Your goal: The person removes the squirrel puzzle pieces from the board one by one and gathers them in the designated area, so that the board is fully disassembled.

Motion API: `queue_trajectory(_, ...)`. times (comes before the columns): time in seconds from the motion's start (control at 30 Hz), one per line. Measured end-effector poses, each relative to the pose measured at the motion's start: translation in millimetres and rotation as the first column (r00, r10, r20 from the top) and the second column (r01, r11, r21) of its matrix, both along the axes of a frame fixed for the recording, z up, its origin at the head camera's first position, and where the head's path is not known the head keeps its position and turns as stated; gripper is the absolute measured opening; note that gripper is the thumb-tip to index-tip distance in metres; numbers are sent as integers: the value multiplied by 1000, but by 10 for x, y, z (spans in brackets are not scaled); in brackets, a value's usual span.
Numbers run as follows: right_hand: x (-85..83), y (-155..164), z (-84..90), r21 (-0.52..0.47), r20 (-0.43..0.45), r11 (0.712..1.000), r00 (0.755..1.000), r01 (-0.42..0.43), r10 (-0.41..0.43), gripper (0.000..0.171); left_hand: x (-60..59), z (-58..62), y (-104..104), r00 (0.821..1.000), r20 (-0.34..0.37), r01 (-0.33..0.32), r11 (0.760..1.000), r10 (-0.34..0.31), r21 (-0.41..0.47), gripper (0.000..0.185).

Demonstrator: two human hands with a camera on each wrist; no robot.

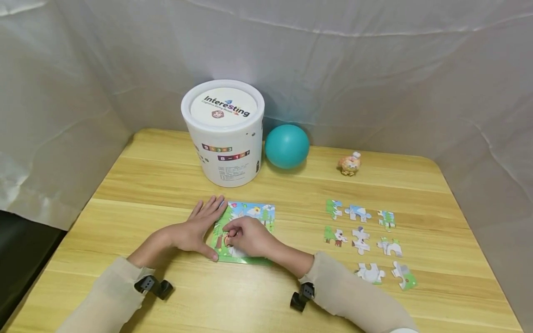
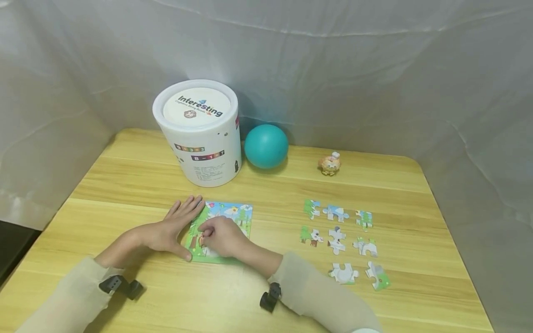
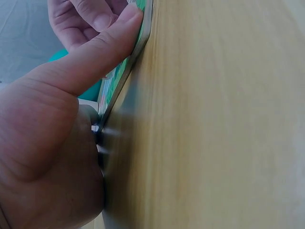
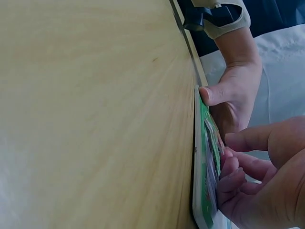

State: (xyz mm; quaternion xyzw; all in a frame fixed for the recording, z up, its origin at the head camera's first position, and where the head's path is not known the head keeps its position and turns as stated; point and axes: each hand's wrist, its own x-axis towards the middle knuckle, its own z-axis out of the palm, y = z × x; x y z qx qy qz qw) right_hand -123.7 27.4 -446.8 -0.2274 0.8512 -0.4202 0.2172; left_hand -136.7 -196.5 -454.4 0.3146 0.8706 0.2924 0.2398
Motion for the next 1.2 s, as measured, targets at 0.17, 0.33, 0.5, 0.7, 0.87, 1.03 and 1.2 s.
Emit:
queue_trajectory(0.17,1,9,25,-12,-10,1000,1000,7,-7,21,4,11,2,1000,5,-2,1000,2,7,136)
queue_trajectory(0.33,-8,24,19,-37,8,999,1000,-2,2,22,2,12,2,1000,6,1,1000,-1,12,136)
queue_trajectory(0.5,-34,50,10,-79,63,997,998,20,-15,21,-2,12,4,1000,5,2,1000,-2,11,136)
queue_trajectory(0.7,-76,146,36,-115,92,993,995,36,-25,22,-3,14,8,1000,-2,-3,1000,3,4,137)
queue_trajectory(0.87,-105,334,84,-123,130,991,991,44,-28,19,-2,16,11,1000,0,-7,1000,7,-3,138)
queue_trajectory(1.03,-105,617,153,-130,188,989,981,73,-48,20,3,18,11,1000,11,-10,1000,10,-12,138)
queue_trajectory(1.2,-108,984,210,-152,212,986,977,66,-33,23,4,19,17,1000,14,-15,1000,15,-19,139)
